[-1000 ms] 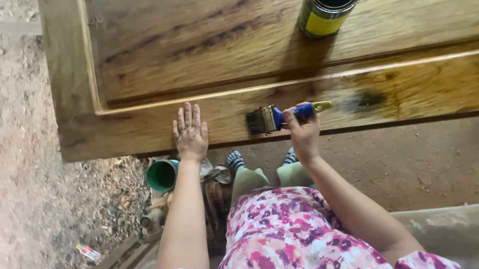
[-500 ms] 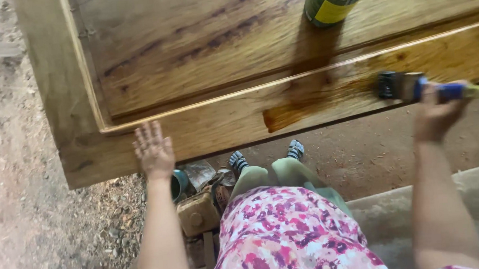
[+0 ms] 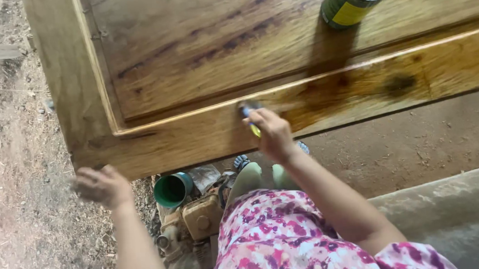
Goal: Varnish a wooden furniture panel using a paintbrush.
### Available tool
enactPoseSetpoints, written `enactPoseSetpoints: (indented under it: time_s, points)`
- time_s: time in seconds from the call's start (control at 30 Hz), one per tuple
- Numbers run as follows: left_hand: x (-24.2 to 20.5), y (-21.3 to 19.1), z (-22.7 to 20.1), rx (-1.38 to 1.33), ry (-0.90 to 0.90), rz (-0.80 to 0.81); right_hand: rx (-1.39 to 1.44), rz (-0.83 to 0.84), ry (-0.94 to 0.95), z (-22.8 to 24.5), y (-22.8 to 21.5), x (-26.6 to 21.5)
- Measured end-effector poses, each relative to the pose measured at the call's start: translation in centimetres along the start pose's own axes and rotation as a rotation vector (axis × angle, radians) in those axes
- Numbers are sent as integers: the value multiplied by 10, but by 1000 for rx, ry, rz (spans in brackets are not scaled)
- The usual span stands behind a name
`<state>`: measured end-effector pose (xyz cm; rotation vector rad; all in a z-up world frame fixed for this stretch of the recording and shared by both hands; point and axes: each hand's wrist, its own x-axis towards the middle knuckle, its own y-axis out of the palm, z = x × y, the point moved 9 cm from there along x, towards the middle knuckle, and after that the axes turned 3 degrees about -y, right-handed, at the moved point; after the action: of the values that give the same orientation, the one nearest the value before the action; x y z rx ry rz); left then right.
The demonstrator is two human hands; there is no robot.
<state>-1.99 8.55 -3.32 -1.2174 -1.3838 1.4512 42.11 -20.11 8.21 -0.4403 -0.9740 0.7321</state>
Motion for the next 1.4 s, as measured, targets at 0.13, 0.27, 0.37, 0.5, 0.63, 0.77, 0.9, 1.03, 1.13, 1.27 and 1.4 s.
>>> enactPoseSetpoints:
  time_s: [0.13, 0.27, 0.37, 0.5, 0.63, 0.77, 0.9, 1.03, 1.13, 1.27, 1.4]
  points:
    - [-52, 34, -88, -370, 552, 57, 835, -158, 517, -105, 25, -45]
    - [-99, 56, -139, -288, 784, 351, 315, -319, 394, -294, -71, -112]
    - [-97, 44, -142, 55, 905, 122, -222, -167, 449, -334, -205, -95]
    - [-77, 43, -109, 30, 680, 195, -696, -18, 452, -358, -270, -77]
    - [-74, 56, -87, 11, 512, 152, -681, 187, 371, -305, -199, -35]
    - [-76, 55, -85, -20, 457, 81, -358, 274, 27, -195, -71, -5]
    - [-75, 54, -82, -18, 453, 69, -136, 186, -64, -108, -52, 48]
    - [-74, 54, -85, -24, 454, 79, 435, 214, 358, -181, -50, 30]
    - [-76, 52, -85, -24, 436, 82, 344, 202, 527, -317, -99, -38]
    - [-77, 48, -89, -20, 390, 84, -289, 22, 211, -390, -263, -60]
    - [-76, 47, -93, -20, 354, 109, -489, 56, 294, -457, -334, -98]
